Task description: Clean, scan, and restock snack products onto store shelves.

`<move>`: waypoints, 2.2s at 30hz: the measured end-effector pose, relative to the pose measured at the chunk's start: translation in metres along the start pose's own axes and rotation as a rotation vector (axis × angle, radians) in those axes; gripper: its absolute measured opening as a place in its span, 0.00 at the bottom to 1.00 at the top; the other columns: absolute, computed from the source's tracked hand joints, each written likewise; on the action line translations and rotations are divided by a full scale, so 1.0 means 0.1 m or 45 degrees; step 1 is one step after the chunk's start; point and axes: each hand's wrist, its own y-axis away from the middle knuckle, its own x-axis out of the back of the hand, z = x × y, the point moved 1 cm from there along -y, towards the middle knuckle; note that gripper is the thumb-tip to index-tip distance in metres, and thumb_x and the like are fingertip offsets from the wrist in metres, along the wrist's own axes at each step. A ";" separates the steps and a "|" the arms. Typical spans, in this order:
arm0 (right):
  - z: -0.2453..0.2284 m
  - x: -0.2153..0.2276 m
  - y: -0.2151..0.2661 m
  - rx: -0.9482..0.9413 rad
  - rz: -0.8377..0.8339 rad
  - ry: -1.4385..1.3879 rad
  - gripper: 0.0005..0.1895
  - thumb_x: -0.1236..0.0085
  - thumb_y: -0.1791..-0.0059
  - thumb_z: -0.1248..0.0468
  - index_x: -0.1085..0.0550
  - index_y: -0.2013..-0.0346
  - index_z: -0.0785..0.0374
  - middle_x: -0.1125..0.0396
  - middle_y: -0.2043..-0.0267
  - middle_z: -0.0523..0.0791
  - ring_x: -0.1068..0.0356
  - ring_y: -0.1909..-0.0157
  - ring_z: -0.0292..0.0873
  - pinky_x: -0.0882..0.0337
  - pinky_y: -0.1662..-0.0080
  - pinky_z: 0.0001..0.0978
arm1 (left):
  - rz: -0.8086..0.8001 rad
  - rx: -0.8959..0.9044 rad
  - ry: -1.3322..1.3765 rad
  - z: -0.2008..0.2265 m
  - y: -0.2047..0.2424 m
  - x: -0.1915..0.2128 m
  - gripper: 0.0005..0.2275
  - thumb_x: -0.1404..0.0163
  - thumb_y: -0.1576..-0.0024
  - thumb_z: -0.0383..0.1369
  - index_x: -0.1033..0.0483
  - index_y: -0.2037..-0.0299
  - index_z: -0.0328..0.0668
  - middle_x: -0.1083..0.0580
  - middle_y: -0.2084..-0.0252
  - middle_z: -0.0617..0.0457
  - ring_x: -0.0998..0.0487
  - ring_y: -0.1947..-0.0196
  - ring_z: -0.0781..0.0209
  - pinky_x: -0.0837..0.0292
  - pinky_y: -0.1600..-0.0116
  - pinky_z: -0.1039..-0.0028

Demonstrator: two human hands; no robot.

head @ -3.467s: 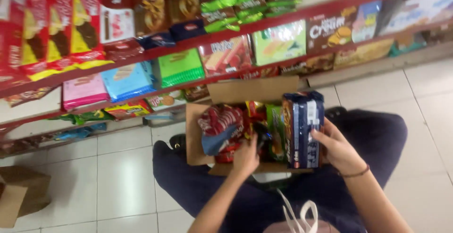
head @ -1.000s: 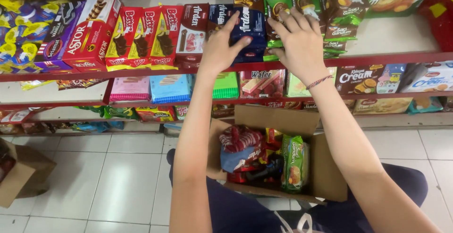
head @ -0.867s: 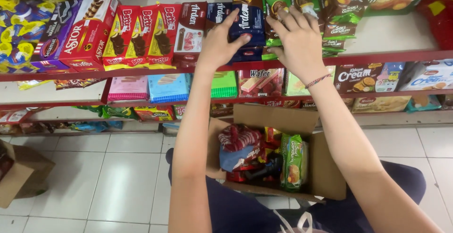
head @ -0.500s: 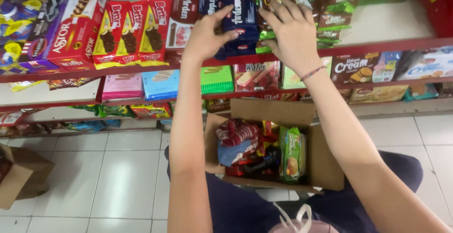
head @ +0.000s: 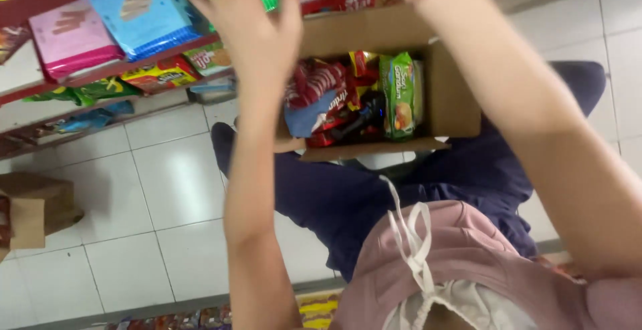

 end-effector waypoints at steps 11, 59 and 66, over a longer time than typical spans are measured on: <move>0.89 -1.59 1.72 -0.288 -0.011 -0.106 0.57 0.23 0.60 0.59 0.49 0.24 0.58 0.46 0.35 0.65 0.46 0.34 0.69 0.39 0.38 0.59 | -1.477 0.638 -0.118 0.25 3.30 -1.03 0.20 0.40 0.46 0.34 0.25 0.43 0.43 0.32 0.41 0.43 0.31 0.38 0.44 0.35 0.38 0.42; -0.39 -2.97 1.22 0.535 -0.567 0.363 0.42 0.40 0.60 0.58 0.40 0.32 0.57 0.43 0.32 0.51 0.46 0.30 0.50 0.46 0.36 0.66 | 0.336 2.024 1.161 -0.64 3.59 -0.08 0.15 0.51 0.37 0.26 0.28 0.42 0.24 0.23 0.48 0.44 0.22 0.50 0.55 0.26 0.44 0.67; -0.08 -3.18 1.24 0.640 -0.399 0.298 0.32 0.35 0.49 0.58 0.36 0.32 0.54 0.36 0.38 0.46 0.38 0.33 0.48 0.41 0.31 0.56 | 0.249 1.831 0.901 -0.68 3.70 0.04 0.13 0.51 0.36 0.24 0.27 0.42 0.22 0.23 0.50 0.45 0.24 0.51 0.58 0.29 0.44 0.69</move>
